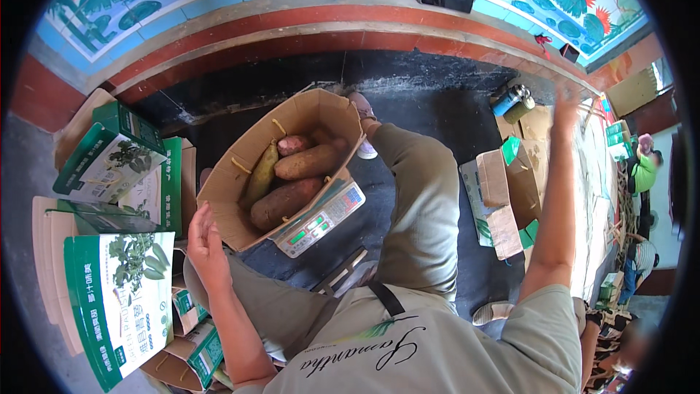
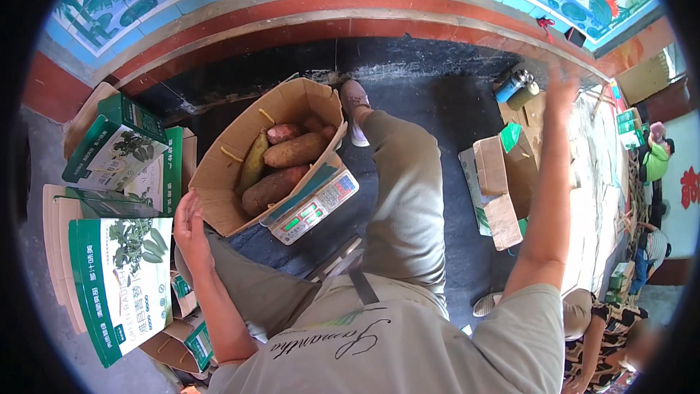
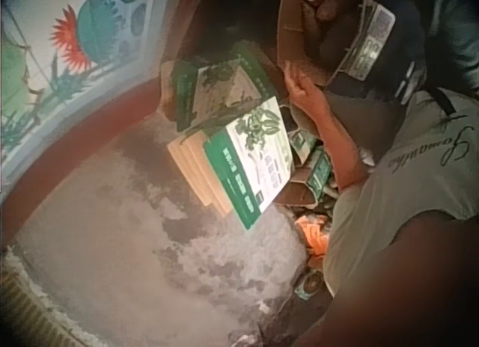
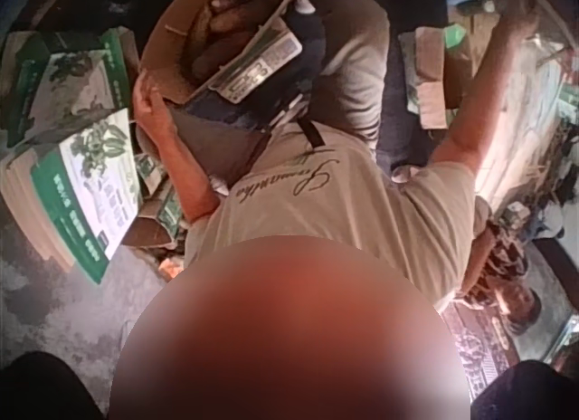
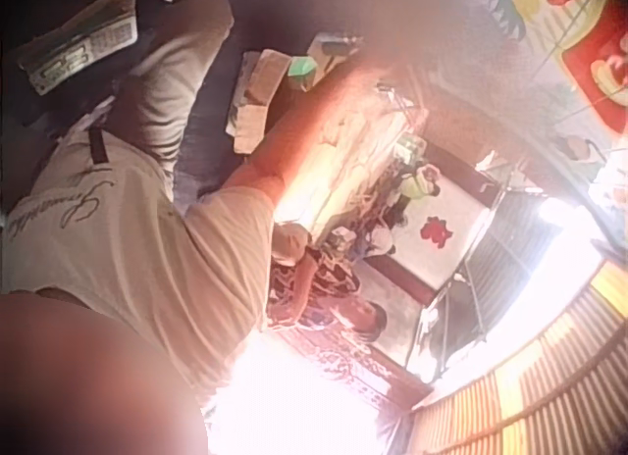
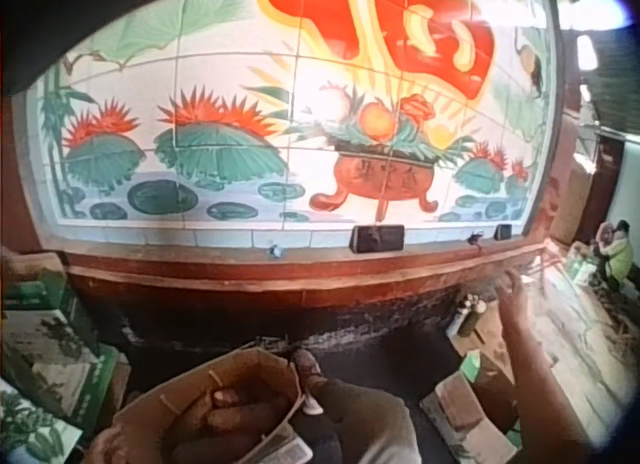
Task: Weighing and packing tubers into a cardboard box.
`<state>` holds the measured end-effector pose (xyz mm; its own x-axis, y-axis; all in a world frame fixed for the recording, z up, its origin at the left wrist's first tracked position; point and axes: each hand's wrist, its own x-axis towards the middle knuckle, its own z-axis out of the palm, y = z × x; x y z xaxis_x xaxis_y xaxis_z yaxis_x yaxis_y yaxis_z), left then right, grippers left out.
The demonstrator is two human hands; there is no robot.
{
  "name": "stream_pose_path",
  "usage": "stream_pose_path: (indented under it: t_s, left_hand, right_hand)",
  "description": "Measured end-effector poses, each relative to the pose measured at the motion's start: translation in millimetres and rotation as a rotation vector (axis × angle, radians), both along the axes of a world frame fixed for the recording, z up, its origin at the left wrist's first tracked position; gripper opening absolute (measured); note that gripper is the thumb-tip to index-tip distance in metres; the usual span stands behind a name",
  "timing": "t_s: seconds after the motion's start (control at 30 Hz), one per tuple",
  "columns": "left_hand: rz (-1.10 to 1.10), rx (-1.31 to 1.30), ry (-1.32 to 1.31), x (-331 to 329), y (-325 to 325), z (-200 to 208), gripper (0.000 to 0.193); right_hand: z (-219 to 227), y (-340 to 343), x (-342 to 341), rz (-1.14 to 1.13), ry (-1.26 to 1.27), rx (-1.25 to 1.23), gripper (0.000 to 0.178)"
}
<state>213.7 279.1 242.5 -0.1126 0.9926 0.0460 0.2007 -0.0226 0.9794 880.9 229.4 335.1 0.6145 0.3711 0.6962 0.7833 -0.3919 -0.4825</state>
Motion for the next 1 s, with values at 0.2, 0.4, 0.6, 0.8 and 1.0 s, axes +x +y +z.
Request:
stream_pose_path:
  t_s: [0.2, 0.4, 0.6, 0.8, 1.0]
  left_hand:
    - [0.004, -0.003, 0.067, 0.3, 0.7, -4.8, 0.028]
    - [0.004, -0.026, 0.117, 2.7, -0.2, -5.3, 0.024]
    - [-0.043, -0.021, 0.24, 7.5, 6.9, -8.6, 0.023]
    - [-0.011, 0.024, 0.282, 6.0, 5.0, -10.0, 0.023]
    - [0.093, 0.067, 0.278, 7.5, -0.3, -11.3, 0.02]
  right_hand:
    - [-182.1, -6.4, -99.4, 0.379, 0.317, -0.632, 0.017]
    - [-251.7, -48.9, -149.7, 0.251, 0.711, -0.783, 0.02]
    - [-196.9, -63.3, -19.1, 0.538, 0.088, -0.589, 0.017]
    - [-0.4, -80.5, 116.7, -0.146, -0.217, -0.365, 0.039]
    - [-31.6, -87.3, 87.9, -0.239, -0.019, -0.319, 0.035]
